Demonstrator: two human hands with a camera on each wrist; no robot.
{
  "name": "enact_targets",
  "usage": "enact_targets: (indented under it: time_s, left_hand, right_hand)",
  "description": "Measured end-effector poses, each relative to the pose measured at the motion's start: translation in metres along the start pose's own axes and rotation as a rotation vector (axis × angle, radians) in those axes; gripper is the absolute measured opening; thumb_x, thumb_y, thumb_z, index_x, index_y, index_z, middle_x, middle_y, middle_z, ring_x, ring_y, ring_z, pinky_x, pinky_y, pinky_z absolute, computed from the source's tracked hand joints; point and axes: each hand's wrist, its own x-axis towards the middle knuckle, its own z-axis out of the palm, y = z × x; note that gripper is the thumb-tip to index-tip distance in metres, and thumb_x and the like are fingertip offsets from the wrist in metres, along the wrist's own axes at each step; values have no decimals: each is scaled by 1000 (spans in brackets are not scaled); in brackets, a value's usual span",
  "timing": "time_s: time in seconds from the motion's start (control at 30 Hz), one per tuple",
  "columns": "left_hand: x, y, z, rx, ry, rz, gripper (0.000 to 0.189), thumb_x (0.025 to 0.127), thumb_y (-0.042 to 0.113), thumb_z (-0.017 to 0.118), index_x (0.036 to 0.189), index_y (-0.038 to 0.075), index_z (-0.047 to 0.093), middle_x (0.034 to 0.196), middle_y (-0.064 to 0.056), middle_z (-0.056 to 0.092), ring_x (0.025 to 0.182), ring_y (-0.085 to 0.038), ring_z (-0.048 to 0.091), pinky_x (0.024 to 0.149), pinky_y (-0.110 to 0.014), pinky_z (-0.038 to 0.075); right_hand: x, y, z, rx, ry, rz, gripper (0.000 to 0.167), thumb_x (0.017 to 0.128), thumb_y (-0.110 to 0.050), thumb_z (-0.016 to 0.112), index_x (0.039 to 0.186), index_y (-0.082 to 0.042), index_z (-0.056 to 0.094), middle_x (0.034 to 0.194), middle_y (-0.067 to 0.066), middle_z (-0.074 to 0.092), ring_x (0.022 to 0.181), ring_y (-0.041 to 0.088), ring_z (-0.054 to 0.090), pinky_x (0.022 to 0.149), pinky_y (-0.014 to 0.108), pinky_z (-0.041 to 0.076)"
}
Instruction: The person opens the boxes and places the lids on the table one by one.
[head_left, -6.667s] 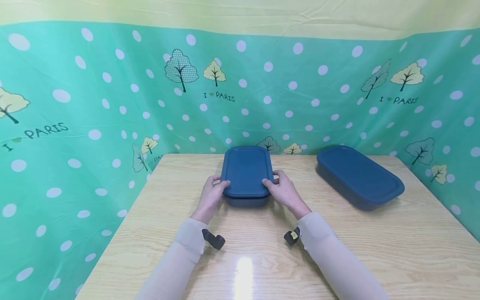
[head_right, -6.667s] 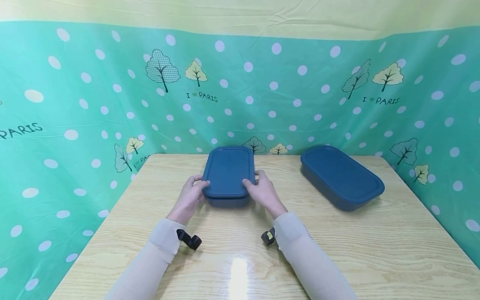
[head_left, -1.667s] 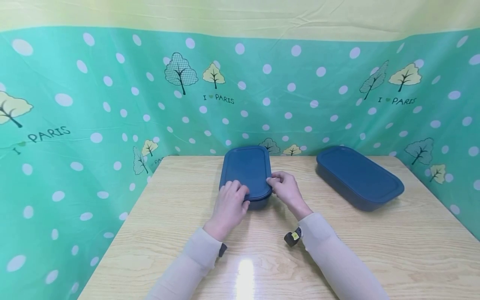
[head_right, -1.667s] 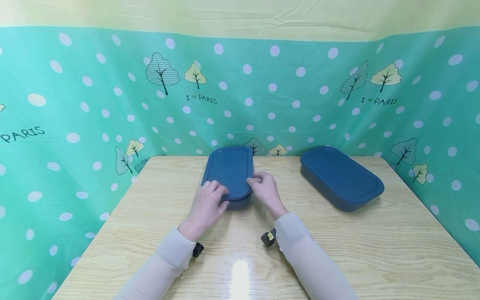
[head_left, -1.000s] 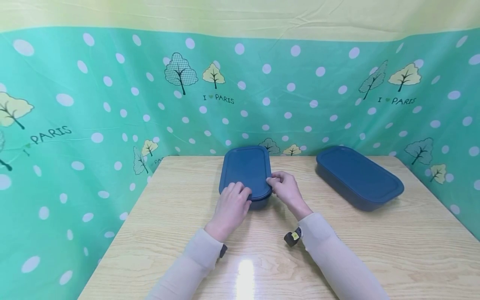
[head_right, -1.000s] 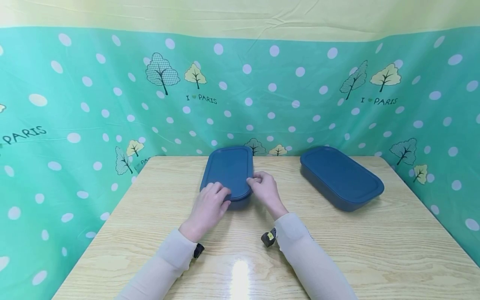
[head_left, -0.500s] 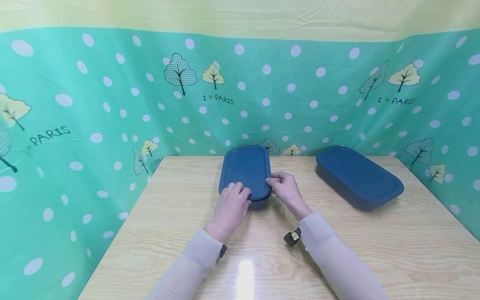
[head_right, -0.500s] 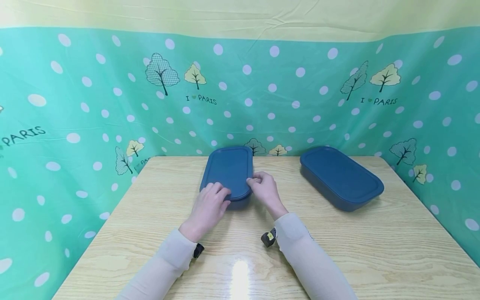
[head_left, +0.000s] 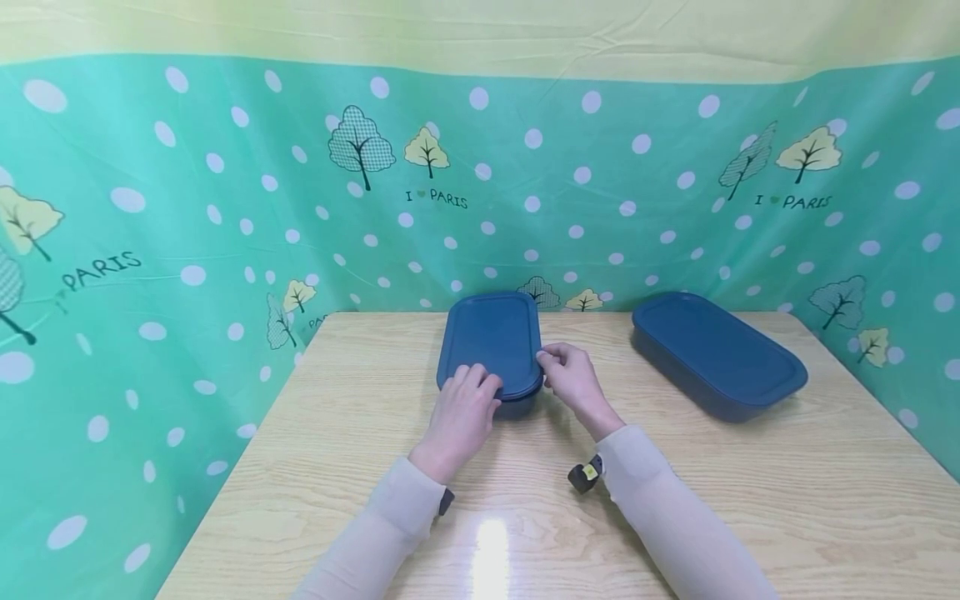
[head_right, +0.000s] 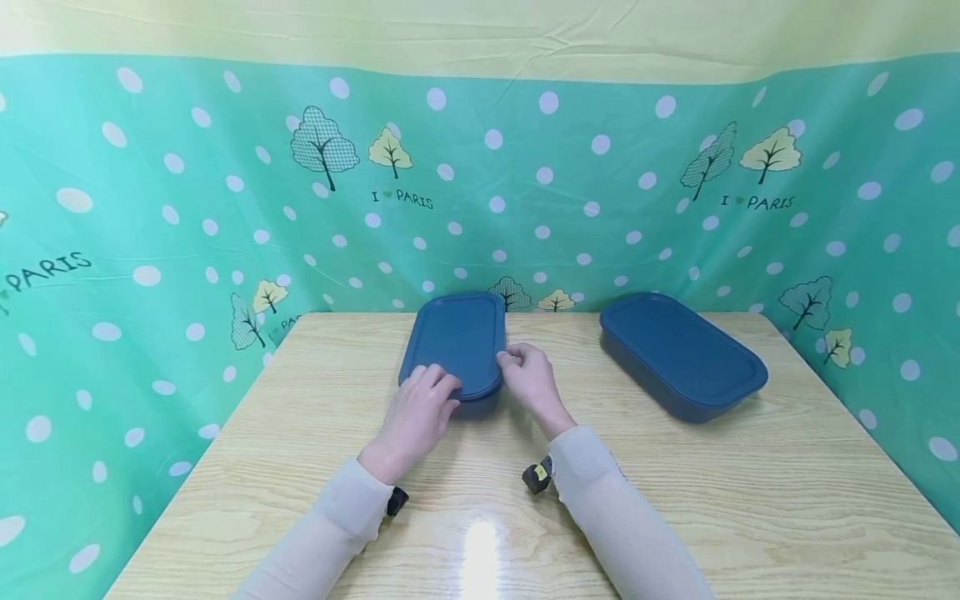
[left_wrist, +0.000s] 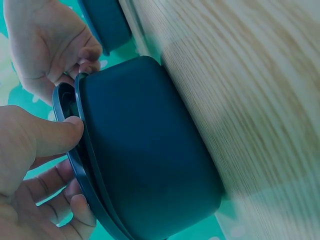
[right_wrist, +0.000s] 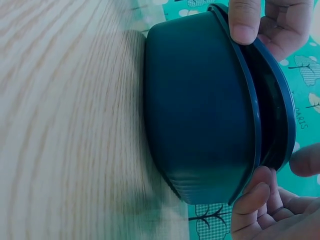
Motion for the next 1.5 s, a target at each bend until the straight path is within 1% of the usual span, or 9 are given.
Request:
enact_targets:
  time_s: [0.13,0.23,0.4,0.57,0.77,0.9,1.07,1.23,1.5]
  left_hand:
    - [0,0,1,-6,0,-2,18,85,16,72,102,12,66,95,-2,55,86,-20,48,64,-27,40]
    - [-1,0,0,-7,-1,-3,18,86,16,72,102,12,66,95,-2,55,86,-20,48,64,-27,40]
    - [-1,0,1,-6,6,-2,18,85,16,72,102,11,65,94,-2,55,85,-20,48,64,-27,39]
    - [0,0,0,-2,11,1,19,85,15,72,102,11,65,94,-3,55,84,-21,47,63,-27,38]
    - [0,-1,0,6,14,2,19,85,15,72,102,11,64,95,-3,54,85,-21,47,63,-27,38]
    - [0,-1,0,13,-6,-9,19,86,15,72,102,11,64,96,-4,54,86,-21,46,64,-27,38]
    - [0,-2,-2,23,-18,-23,19,86,13,71,102,11,62,95,-4,52,85,-21,44,64,-27,37]
    - [0,-2,-4,39,-26,-29,19,86,13,70,102,10,61,95,-4,51,84,-21,43,62,-27,35]
    - [0,-3,-5,65,-35,-47,20,86,12,70,103,9,60,95,-5,51,84,-21,43,63,-27,36]
  right_hand:
    - [0,1,-1,6,2,-7,33,99,-21,42,117,0,61,93,13,63,82,38,59,57,29,46]
    - [0,1,-1,13,-6,1,33,99,-18,39,118,0,60,96,14,62,84,38,59,58,28,47]
    - [0,1,-1,-13,-9,18,32,98,-11,39,120,1,58,105,17,61,87,33,59,63,29,48]
    - [1,0,0,-52,-13,25,32,96,-9,42,122,3,57,110,18,60,89,26,60,72,32,51]
    - [1,1,1,-64,-27,32,31,97,-9,44,122,4,55,109,18,60,93,26,60,79,36,51]
    - [2,2,2,-30,-46,47,32,96,-10,46,124,6,53,108,19,59,93,26,60,81,39,52]
    - [2,3,3,14,-68,62,32,95,-5,45,125,8,50,107,20,58,90,26,59,81,44,53]
    - [2,4,3,7,-71,54,33,95,-3,45,125,10,49,107,21,58,90,26,59,81,45,53]
    - [4,7,4,-4,-74,49,32,96,-3,45,125,10,50,107,21,58,91,27,59,80,42,53]
